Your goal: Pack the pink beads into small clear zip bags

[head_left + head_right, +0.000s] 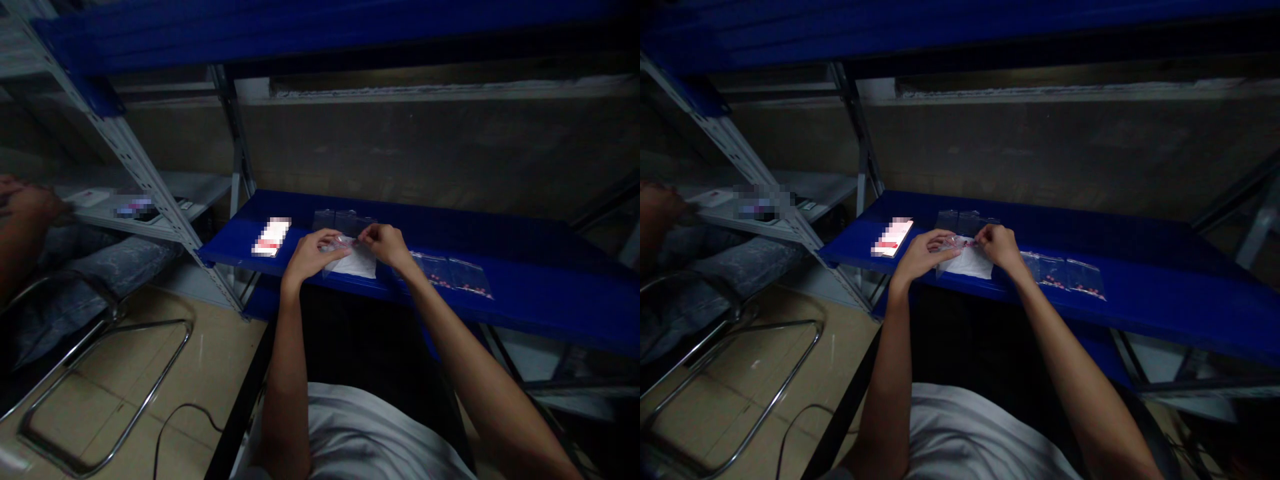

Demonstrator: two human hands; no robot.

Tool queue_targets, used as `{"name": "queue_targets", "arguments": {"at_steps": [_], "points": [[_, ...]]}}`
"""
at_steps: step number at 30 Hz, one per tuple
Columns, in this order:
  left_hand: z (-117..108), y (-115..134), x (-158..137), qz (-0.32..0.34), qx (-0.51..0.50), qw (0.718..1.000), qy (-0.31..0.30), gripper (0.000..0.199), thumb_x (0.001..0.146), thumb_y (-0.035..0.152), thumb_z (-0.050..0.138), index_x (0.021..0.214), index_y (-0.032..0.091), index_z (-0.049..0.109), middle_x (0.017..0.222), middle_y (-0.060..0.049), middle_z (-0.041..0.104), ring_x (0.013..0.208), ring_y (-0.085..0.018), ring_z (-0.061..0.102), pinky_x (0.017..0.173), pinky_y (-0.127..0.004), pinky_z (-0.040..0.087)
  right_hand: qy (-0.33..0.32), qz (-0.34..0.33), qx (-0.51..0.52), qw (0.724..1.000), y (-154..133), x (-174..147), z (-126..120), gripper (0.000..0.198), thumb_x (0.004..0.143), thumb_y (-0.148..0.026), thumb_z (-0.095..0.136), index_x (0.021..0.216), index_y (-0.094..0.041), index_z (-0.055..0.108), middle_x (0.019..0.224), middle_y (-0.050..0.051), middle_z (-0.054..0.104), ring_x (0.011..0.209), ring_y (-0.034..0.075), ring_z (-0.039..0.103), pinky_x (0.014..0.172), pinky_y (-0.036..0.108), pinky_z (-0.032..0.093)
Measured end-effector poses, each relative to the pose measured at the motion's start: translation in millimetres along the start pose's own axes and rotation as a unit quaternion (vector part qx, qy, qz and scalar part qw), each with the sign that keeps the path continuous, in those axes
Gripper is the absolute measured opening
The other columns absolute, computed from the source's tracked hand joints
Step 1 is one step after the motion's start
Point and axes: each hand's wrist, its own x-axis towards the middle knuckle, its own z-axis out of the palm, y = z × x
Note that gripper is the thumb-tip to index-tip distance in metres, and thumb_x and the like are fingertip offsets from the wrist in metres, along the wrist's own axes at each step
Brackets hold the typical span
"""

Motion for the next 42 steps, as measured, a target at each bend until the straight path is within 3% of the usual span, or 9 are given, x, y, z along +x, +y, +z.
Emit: {"name": "queue_targets", "arguments": {"at_steps": [4,11,13,16,19,21,25,35,42], "points": [[4,-2,-1,0.008,-0.022,1.0,-0.001,0.046,0.075,0.037,0.09,0.115,0.02,0.075,0.112,-0.01,0.079,0.108,-0.024,0.073,0.099,-0.038,0.054,0.004,-0.109,0.148,0.983,-33,-16,-20,0.019,0.092,-0.033,0.063,0.095,-0.019,0.075,0.093,0.007,0.078,0.084,0.021,0.071,0.078,0.031,0.052],[0,9,-2,0.029,-0.05,0.998,-0.022,0.045,0.078,0.037,0.087,0.117,0.019,0.074,0.113,-0.01,0.078,0.104,-0.022,0.074,0.096,-0.036,0.056,-0.096,-0.167,0.145,0.971,-66,-29,-39,0.026,0.094,-0.039,0.061,0.093,-0.02,0.08,0.092,0.007,0.079,0.088,0.023,0.07,0.08,0.034,0.05],[-2,11,-2,0.026,-0.055,0.998,-0.023,0.046,0.077,0.036,0.088,0.117,0.018,0.074,0.116,-0.01,0.077,0.103,-0.022,0.074,0.094,-0.036,0.057,-0.105,-0.166,0.166,0.967,-62,-25,-43,0.03,0.095,-0.042,0.061,0.097,-0.02,0.08,0.094,0.007,0.079,0.084,0.022,0.069,0.077,0.033,0.051],[-1,11,-3,0.011,-0.05,0.999,-0.014,0.048,0.076,0.035,0.089,0.117,0.018,0.073,0.116,-0.011,0.077,0.102,-0.023,0.074,0.091,-0.035,0.058,-0.063,-0.129,0.173,0.974,-42,-9,-42,0.032,0.096,-0.043,0.062,0.106,-0.019,0.078,0.097,0.008,0.078,0.078,0.02,0.067,0.071,0.031,0.051],[-1,9,-4,-0.001,-0.04,0.999,-0.009,0.048,0.075,0.037,0.089,0.117,0.018,0.073,0.115,-0.011,0.077,0.097,-0.021,0.074,0.086,-0.033,0.058,-0.018,-0.057,0.079,0.995,-13,14,-28,0.021,0.093,-0.026,0.063,0.103,-0.016,0.079,0.09,0.008,0.078,0.076,0.02,0.068,0.071,0.029,0.05],[-2,6,-4,-0.001,-0.032,0.999,-0.006,0.048,0.075,0.039,0.089,0.116,0.019,0.074,0.115,-0.01,0.077,0.095,-0.021,0.074,0.083,-0.032,0.058,-0.031,-0.021,0.0,0.999,5,26,-14,0.021,0.088,-0.014,0.062,0.1,-0.016,0.08,0.096,0.008,0.08,0.085,0.021,0.071,0.077,0.028,0.051],[-7,2,-4,-0.005,-0.019,1.0,0.002,0.048,0.076,0.041,0.088,0.116,0.019,0.074,0.115,-0.01,0.077,0.095,-0.02,0.073,0.085,-0.031,0.058,-0.062,-0.023,-0.099,0.993,25,35,11,0.028,0.09,-0.01,0.059,0.104,-0.02,0.081,0.106,0.006,0.08,0.096,0.02,0.073,0.085,0.027,0.051],[-9,0,-5,-0.006,-0.001,1.0,0.012,0.048,0.076,0.041,0.088,0.117,0.02,0.075,0.117,-0.01,0.077,0.101,-0.021,0.072,0.091,-0.035,0.057,-0.094,-0.016,-0.169,0.981,33,31,15,0.031,0.093,-0.013,0.057,0.11,-0.022,0.081,0.109,0.009,0.08,0.1,0.022,0.073,0.085,0.026,0.049],[-12,-1,-4,-0.022,0.005,1.0,0.007,0.051,0.074,0.041,0.09,0.118,0.02,0.074,0.117,-0.011,0.076,0.096,-0.021,0.073,0.084,-0.033,0.059,-0.111,-0.037,-0.18,0.977,31,30,13,0.028,0.092,-0.015,0.061,0.11,-0.022,0.08,0.108,0.009,0.08,0.096,0.021,0.072,0.082,0.025,0.049]]}}
